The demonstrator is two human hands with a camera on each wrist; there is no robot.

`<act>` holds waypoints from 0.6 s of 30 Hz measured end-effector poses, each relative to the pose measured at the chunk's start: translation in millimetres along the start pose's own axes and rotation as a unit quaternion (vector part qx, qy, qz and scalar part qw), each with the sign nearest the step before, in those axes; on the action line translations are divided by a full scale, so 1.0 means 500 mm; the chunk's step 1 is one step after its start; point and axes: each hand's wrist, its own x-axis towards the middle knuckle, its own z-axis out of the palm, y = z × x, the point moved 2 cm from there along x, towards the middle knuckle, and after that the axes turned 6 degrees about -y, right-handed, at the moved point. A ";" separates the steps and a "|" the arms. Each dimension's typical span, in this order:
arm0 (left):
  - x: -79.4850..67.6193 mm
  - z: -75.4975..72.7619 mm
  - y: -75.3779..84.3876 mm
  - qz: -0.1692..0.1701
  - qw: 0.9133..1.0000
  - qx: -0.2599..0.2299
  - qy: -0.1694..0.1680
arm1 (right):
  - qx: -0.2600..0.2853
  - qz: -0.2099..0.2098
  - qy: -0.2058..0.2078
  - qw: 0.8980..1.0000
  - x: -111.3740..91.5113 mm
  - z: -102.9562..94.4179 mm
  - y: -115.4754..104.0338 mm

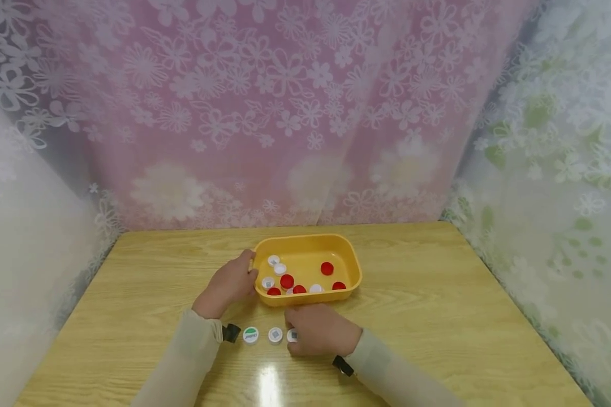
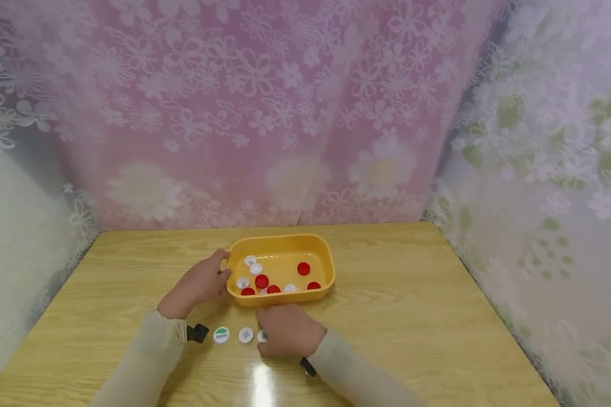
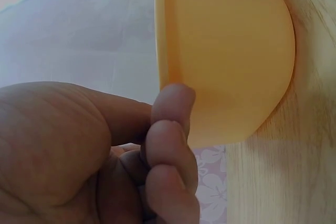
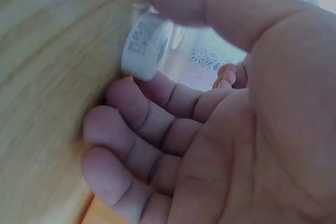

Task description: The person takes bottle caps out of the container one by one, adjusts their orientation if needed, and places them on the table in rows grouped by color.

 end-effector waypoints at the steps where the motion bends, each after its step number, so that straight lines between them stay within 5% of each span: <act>1: 0.001 0.000 -0.001 0.000 1.000 0.000 -0.001 | 0.005 -0.003 -0.003 1.000 -0.001 -0.004 0.003; 6: 0.008 0.005 -0.003 -0.005 1.000 -0.011 -0.007 | 0.033 -0.006 -0.005 0.999 -0.011 -0.044 0.030; 11: 0.014 0.005 -0.004 -0.009 1.000 0.003 -0.008 | 0.018 -0.056 0.050 0.997 -0.025 -0.114 0.057; 15: 0.016 0.003 0.006 0.001 1.000 0.027 -0.002 | -0.044 -0.076 0.090 0.992 -0.027 -0.168 0.096; 18: 0.016 0.011 0.009 -0.001 0.999 0.037 -0.002 | -0.099 -0.065 0.068 0.991 -0.013 -0.183 0.135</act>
